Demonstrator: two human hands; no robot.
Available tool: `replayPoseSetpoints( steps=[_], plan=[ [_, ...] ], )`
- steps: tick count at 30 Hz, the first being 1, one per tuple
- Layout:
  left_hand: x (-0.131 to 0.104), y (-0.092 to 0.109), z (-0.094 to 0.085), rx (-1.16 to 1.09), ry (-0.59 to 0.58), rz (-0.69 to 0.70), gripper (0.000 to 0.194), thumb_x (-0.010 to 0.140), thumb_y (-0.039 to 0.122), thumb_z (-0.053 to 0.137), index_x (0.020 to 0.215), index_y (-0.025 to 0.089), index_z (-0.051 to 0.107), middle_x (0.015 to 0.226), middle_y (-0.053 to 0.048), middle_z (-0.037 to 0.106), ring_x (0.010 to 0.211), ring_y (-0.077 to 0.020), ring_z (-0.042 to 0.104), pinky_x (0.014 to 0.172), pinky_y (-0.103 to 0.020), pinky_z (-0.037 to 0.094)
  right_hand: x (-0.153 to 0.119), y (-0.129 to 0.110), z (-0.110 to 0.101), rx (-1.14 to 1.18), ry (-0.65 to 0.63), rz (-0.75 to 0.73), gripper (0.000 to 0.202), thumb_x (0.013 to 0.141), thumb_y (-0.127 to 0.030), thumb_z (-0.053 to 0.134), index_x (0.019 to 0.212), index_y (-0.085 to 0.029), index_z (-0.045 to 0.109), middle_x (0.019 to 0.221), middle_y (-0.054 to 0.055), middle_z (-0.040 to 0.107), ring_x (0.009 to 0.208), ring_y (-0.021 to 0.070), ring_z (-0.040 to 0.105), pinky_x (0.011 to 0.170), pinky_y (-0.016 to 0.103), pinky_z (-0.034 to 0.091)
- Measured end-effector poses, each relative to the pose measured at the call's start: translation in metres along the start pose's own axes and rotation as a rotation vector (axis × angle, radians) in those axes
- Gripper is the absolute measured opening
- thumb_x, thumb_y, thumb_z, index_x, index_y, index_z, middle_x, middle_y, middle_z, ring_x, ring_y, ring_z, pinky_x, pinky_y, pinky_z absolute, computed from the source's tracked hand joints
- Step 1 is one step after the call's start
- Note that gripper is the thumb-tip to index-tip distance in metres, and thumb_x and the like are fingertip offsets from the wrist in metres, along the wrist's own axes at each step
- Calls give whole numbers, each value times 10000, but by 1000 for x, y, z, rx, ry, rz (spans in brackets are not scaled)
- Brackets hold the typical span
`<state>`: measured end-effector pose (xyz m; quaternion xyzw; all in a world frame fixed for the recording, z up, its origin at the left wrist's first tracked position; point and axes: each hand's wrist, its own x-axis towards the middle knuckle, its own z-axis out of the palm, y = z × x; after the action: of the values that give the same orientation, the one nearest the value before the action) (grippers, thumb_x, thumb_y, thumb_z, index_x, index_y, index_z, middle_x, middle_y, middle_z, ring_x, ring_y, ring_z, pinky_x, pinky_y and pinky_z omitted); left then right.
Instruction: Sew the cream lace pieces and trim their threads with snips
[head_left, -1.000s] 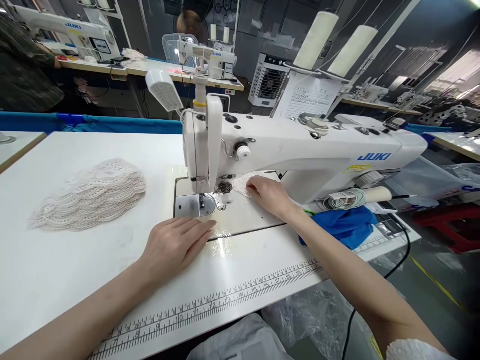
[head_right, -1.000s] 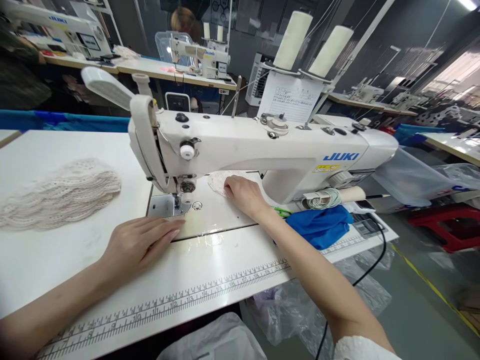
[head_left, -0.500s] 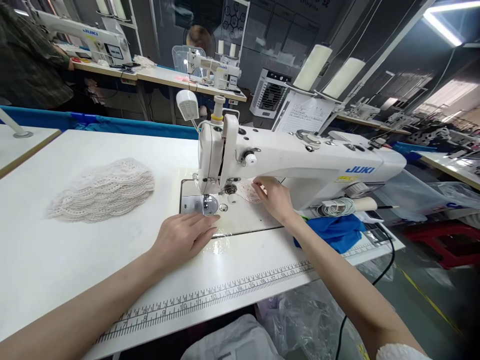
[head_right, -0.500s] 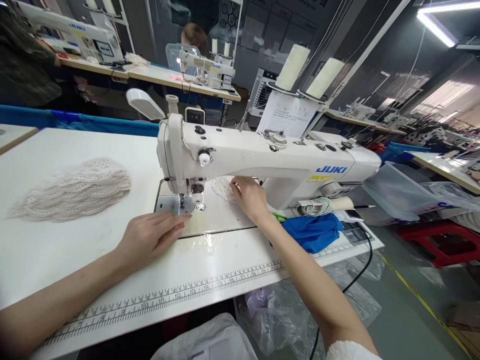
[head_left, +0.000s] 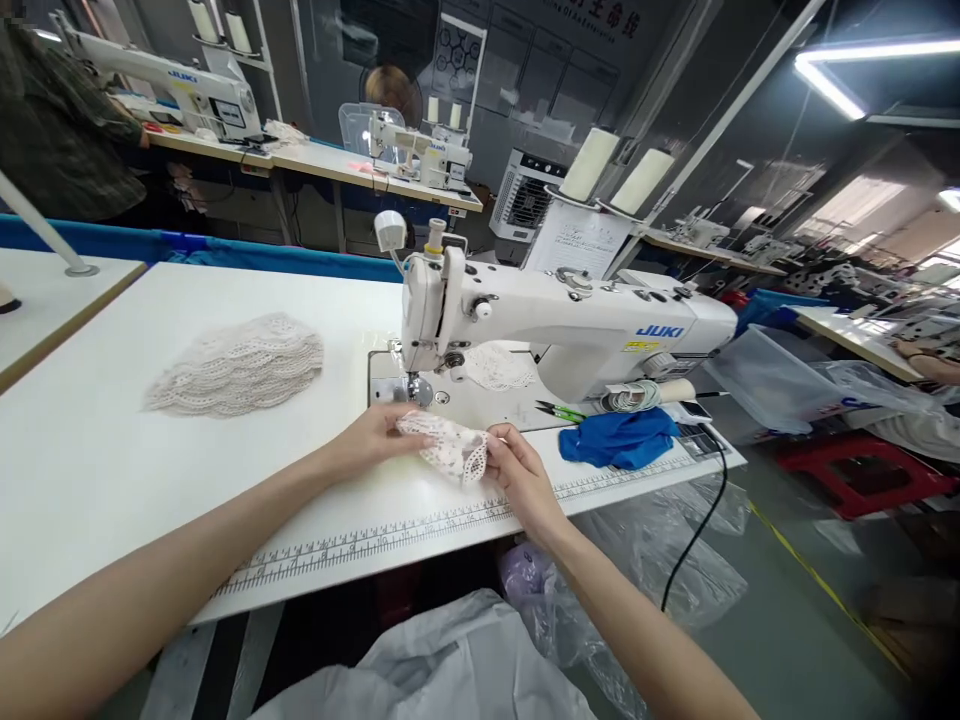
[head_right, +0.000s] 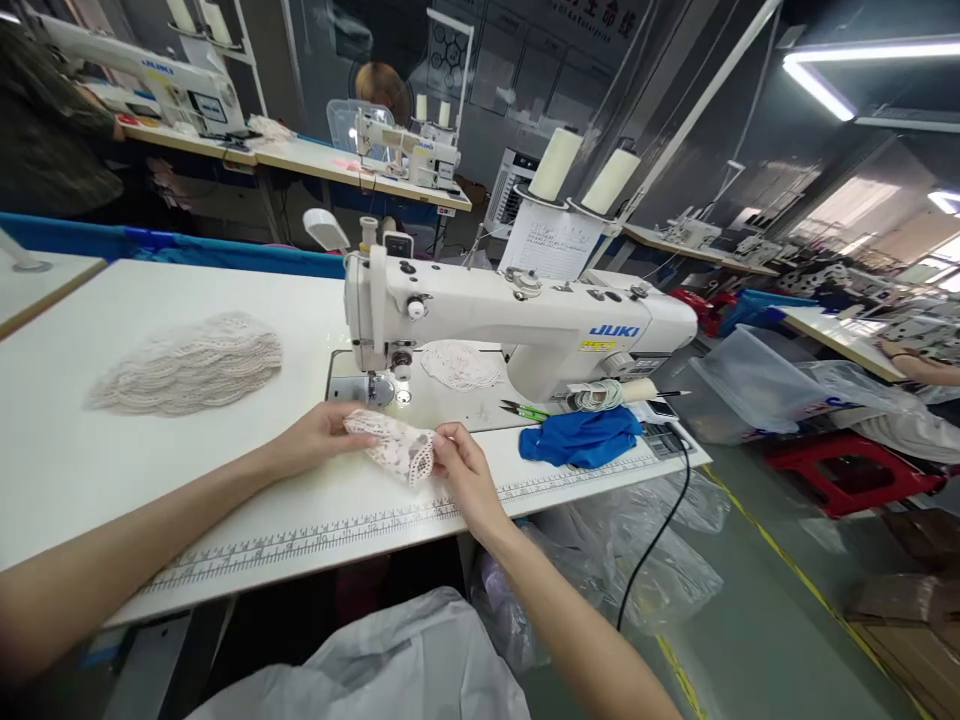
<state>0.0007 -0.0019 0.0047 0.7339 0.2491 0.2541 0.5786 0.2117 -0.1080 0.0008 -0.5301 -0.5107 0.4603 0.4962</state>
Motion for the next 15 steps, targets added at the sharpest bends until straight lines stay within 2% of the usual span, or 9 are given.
replayPoseSetpoints(
  steps=[2,4,7,11,13,15],
  plan=[
    [-1,2,0,-76,60,-27,263,815,441,685,905,194,669,847,-35,711,714,-170,654,553,-264,503,-2,5,-1,27,6,21,330,903,-578,506,884,-254,450,801,-8,571,740,168,599,720,319,524],
    [-1,2,0,-79,96,-38,279,816,455,682,889,188,654,830,-32,698,691,-159,645,538,-252,489,-4,6,0,34,0,34,316,886,-560,554,880,-253,479,826,1,598,775,178,616,740,331,536],
    [0,0,-1,-67,116,-29,310,813,469,681,953,193,659,951,-47,705,834,-189,671,704,-304,540,-9,5,1,18,-37,52,295,864,-529,612,872,-248,523,768,2,619,735,187,631,722,353,551],
    [0,-3,-5,3,119,-13,366,818,492,663,1042,202,652,1133,-74,672,1015,-236,639,894,-393,504,-13,3,3,-34,-70,73,299,855,-510,634,843,-233,521,635,-10,610,569,176,609,579,329,530],
    [0,-4,-6,45,97,-6,384,790,487,694,1046,206,645,1163,-77,655,1065,-259,617,933,-420,478,-12,2,6,-60,-32,66,308,845,-507,640,855,-232,500,724,-1,634,512,142,569,497,290,490],
    [0,-6,-7,79,60,8,392,760,473,723,1043,213,642,1184,-77,641,1103,-276,597,954,-435,460,-6,-2,8,-85,25,47,311,837,-498,641,920,-240,489,970,32,653,502,100,531,448,260,451]
  ],
)
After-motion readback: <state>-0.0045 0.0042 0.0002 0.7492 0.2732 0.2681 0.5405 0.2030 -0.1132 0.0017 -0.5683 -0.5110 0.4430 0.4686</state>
